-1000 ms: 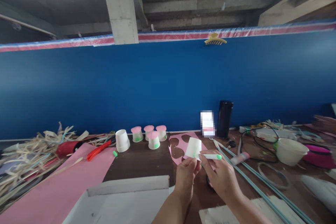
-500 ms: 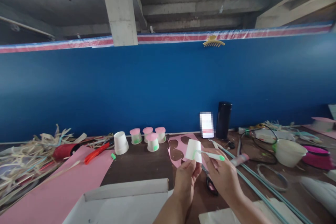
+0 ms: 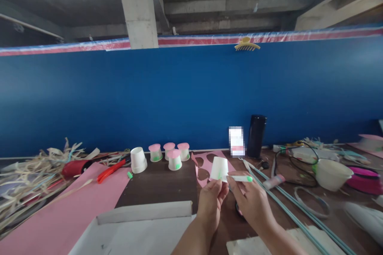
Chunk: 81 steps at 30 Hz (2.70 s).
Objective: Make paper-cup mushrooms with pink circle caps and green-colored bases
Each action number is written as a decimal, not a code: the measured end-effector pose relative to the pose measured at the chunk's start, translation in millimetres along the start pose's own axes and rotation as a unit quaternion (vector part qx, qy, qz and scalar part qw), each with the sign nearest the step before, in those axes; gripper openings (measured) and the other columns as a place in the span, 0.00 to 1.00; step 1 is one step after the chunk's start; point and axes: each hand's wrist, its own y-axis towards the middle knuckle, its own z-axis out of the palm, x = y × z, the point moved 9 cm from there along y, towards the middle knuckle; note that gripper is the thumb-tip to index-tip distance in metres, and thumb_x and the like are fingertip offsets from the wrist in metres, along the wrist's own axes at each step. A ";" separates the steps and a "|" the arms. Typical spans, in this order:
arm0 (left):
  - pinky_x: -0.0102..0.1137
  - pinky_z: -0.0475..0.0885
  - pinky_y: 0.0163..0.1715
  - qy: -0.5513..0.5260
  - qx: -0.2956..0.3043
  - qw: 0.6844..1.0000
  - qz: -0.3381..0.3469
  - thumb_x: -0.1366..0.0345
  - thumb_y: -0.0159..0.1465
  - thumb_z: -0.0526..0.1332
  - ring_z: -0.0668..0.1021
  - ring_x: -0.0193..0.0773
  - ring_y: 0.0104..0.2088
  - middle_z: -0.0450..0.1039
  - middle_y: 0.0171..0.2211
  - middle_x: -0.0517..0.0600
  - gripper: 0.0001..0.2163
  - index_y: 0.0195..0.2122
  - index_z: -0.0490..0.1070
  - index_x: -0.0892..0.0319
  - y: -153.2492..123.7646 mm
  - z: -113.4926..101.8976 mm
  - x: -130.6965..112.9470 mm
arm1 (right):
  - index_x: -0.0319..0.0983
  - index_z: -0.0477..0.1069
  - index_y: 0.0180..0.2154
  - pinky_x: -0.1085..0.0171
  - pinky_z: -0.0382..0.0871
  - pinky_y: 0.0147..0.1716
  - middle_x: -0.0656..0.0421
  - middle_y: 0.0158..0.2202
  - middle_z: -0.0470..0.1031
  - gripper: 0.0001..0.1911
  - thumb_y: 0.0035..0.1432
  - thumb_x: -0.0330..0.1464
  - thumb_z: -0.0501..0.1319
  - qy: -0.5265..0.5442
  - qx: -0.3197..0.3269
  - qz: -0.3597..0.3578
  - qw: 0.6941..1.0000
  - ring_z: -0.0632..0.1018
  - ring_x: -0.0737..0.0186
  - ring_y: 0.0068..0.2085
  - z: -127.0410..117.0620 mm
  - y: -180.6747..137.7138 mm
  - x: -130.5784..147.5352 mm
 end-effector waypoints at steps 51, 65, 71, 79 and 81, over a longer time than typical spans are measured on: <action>0.34 0.67 0.48 0.060 0.005 0.998 0.023 0.59 0.50 0.69 0.73 0.36 0.36 0.71 0.32 0.51 0.10 0.23 0.75 0.61 2.2 3.7 -1.8 | 0.40 0.71 0.38 0.62 0.68 0.42 0.55 0.39 0.76 0.11 0.61 0.38 0.54 -0.020 -0.015 -0.020 0.999 0.76 0.59 0.42 -8.4 4.2 3.1; 0.32 0.68 0.46 0.057 0.004 0.998 0.017 0.59 0.49 0.69 0.74 0.35 0.35 0.71 0.30 0.50 0.11 0.24 0.75 0.62 4.1 2.2 1.3 | 0.40 0.72 0.40 0.62 0.68 0.43 0.54 0.40 0.75 0.12 0.60 0.39 0.55 -0.007 -0.022 -0.010 1.000 0.76 0.59 0.42 -10.4 8.0 -1.7; 0.33 0.67 0.47 0.064 0.005 0.998 0.011 0.58 0.49 0.69 0.74 0.37 0.37 0.72 0.32 0.52 0.11 0.24 0.75 0.61 3.9 2.8 1.9 | 0.40 0.72 0.40 0.61 0.68 0.43 0.53 0.40 0.75 0.12 0.61 0.38 0.54 -0.020 -0.030 -0.027 0.999 0.75 0.58 0.43 -11.2 9.1 2.6; 0.33 0.67 0.46 0.080 0.009 0.997 0.015 0.59 0.51 0.68 0.73 0.36 0.35 0.72 0.30 0.51 0.10 0.24 0.75 0.61 3.8 3.1 2.6 | 0.39 0.72 0.39 0.62 0.69 0.41 0.53 0.39 0.76 0.12 0.60 0.39 0.55 -0.011 -0.027 -0.010 1.000 0.76 0.58 0.41 -9.6 7.9 -1.4; 0.33 0.67 0.45 0.079 0.009 0.997 0.014 0.58 0.50 0.68 0.73 0.36 0.34 0.71 0.29 0.51 0.10 0.23 0.74 0.61 3.8 3.3 3.2 | 0.39 0.72 0.40 0.61 0.69 0.42 0.53 0.40 0.75 0.12 0.60 0.38 0.55 -0.012 -0.027 -0.011 0.999 0.76 0.58 0.42 -10.6 7.8 -1.0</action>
